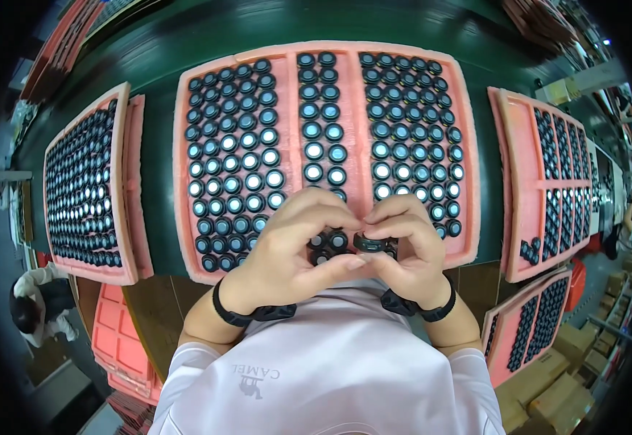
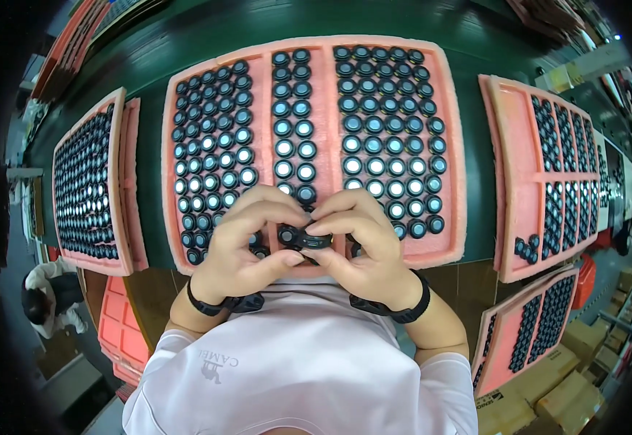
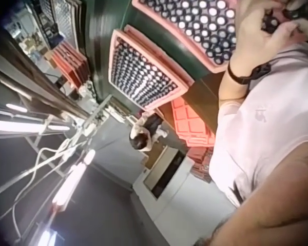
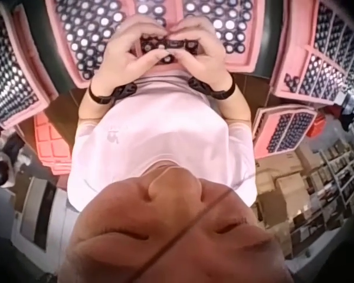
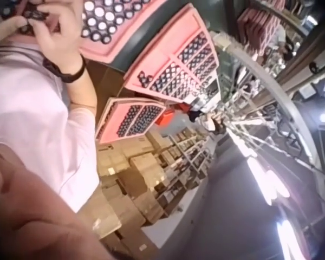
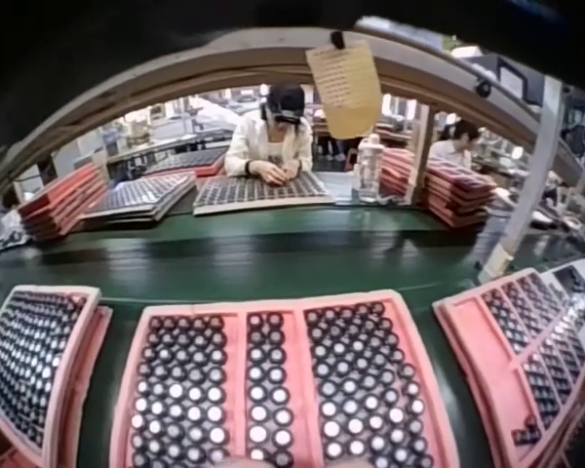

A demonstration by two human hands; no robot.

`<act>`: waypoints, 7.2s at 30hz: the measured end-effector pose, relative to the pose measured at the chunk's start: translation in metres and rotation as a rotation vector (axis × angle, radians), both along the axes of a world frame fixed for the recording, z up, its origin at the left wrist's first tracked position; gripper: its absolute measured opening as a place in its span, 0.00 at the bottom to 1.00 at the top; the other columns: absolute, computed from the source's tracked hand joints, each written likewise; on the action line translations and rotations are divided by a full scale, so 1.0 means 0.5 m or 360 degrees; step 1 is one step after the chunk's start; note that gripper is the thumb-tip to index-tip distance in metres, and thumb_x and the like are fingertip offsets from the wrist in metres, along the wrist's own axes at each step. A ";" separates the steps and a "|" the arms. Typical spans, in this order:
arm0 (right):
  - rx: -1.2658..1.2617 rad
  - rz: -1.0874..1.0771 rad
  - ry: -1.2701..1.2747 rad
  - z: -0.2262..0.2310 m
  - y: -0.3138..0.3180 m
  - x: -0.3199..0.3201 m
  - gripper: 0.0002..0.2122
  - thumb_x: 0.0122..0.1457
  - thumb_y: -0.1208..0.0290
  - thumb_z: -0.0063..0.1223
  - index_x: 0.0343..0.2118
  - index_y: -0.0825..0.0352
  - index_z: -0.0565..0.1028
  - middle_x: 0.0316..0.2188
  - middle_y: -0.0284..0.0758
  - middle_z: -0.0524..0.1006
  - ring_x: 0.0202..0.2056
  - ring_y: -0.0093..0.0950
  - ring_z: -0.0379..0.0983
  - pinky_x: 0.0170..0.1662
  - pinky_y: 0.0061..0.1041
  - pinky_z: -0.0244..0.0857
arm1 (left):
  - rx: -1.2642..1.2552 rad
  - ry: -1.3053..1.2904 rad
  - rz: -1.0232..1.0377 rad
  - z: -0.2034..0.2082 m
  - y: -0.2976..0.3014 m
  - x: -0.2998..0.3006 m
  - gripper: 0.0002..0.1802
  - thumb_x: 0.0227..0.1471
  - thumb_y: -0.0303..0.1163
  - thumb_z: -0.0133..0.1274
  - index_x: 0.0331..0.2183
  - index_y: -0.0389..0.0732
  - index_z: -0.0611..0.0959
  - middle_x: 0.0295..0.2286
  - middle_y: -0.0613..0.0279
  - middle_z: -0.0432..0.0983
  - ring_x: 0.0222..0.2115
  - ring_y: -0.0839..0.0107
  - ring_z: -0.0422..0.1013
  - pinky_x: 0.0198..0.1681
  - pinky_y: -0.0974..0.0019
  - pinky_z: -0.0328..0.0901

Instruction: The person picks up a device from a tray, turns it over, and presses its buttons before placing it on a pink foam pad. After filling the pad, they move it into a box, retrieve a new foam pad, and continue the process.

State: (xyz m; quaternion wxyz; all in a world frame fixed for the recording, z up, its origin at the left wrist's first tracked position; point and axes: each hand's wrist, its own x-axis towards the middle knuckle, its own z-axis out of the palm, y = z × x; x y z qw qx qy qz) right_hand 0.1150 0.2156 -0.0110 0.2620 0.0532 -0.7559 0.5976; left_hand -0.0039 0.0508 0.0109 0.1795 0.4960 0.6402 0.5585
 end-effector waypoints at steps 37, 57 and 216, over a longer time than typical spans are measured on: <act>0.0196 -0.0099 -0.0145 0.004 -0.016 0.007 0.17 0.42 0.87 0.56 0.39 0.68 0.74 0.33 0.38 0.72 0.31 0.28 0.68 0.35 0.24 0.64 | -0.0120 -0.0299 -0.0056 -0.018 -0.002 0.012 0.19 0.50 0.29 0.58 0.44 0.33 0.76 0.39 0.54 0.74 0.37 0.68 0.70 0.42 0.68 0.65; 0.0641 -0.0411 -0.0199 -0.008 0.045 0.102 0.16 0.38 0.84 0.59 0.35 0.68 0.75 0.32 0.38 0.75 0.31 0.34 0.72 0.32 0.31 0.65 | -0.0258 -0.0364 -0.0127 -0.023 -0.014 0.010 0.26 0.50 0.38 0.60 0.46 0.31 0.73 0.38 0.57 0.75 0.39 0.69 0.72 0.46 0.67 0.64; 0.1552 -0.0057 -0.0636 0.035 0.178 0.212 0.13 0.44 0.82 0.57 0.35 0.70 0.76 0.31 0.41 0.74 0.33 0.39 0.73 0.37 0.37 0.68 | -0.0221 -0.0053 0.0027 -0.015 -0.073 0.004 0.15 0.51 0.30 0.55 0.40 0.33 0.79 0.37 0.53 0.76 0.33 0.67 0.70 0.39 0.67 0.65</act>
